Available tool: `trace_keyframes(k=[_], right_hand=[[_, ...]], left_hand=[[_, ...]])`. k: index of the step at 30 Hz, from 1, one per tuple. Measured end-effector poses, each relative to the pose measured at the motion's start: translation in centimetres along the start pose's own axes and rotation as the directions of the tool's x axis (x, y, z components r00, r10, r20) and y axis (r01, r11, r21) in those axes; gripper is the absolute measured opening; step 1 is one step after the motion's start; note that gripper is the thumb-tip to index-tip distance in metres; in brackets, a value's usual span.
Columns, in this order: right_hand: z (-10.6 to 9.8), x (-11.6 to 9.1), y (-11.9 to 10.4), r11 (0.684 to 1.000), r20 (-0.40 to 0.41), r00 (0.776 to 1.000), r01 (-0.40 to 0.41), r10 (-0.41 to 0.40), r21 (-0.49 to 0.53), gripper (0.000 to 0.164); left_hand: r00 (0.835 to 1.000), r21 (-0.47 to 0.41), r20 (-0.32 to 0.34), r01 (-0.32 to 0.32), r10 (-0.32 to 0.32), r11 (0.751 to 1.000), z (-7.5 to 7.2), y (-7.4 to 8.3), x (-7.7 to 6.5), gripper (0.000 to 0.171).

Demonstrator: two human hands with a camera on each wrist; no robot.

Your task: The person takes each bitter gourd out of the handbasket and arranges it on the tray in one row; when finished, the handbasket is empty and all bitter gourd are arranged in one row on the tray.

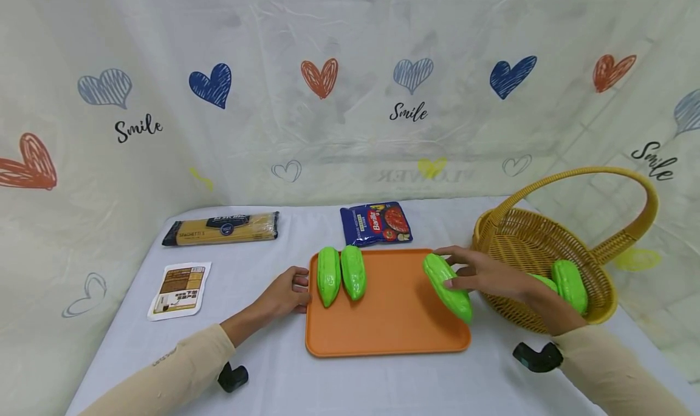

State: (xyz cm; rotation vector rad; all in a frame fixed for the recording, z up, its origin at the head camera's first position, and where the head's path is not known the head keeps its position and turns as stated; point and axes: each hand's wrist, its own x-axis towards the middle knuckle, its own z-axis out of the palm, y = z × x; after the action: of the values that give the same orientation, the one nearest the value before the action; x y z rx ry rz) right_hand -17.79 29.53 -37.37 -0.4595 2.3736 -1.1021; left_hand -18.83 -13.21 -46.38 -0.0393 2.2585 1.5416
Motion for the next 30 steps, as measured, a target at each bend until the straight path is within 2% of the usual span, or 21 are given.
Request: trace_keyframes(k=[10, 17, 21, 30], right_hand=[[1.6, 1.8, -0.2, 0.995, -0.015, 1.000, -0.023, 0.024, 0.092, 0.074], [2.5, 3.5, 0.0, 0.995, -0.063, 0.996, -0.062, 0.067, 0.077, 0.078], [2.9, 4.3, -0.1, 0.996, -0.075, 0.995, -0.056, 0.061, 0.070, 0.074], [3.7, 5.8, -0.2, 0.992, -0.060, 0.995, -0.076, 0.082, 0.101, 0.075]], left_hand=[[1.000, -0.008, -0.002, -0.002, 0.002, 1.000, 0.1, -0.1, 0.1, 0.063], [1.000, 0.006, -0.002, 0.006, -0.006, 1.000, 0.0, 0.1, 0.0, 0.063], [1.000, 0.009, 0.001, 0.009, -0.009, 1.000, 0.0, 0.1, 0.0, 0.064], [1.000, 0.000, 0.000, 0.011, -0.011, 1.000, 0.0, 0.1, 0.1, 0.064]])
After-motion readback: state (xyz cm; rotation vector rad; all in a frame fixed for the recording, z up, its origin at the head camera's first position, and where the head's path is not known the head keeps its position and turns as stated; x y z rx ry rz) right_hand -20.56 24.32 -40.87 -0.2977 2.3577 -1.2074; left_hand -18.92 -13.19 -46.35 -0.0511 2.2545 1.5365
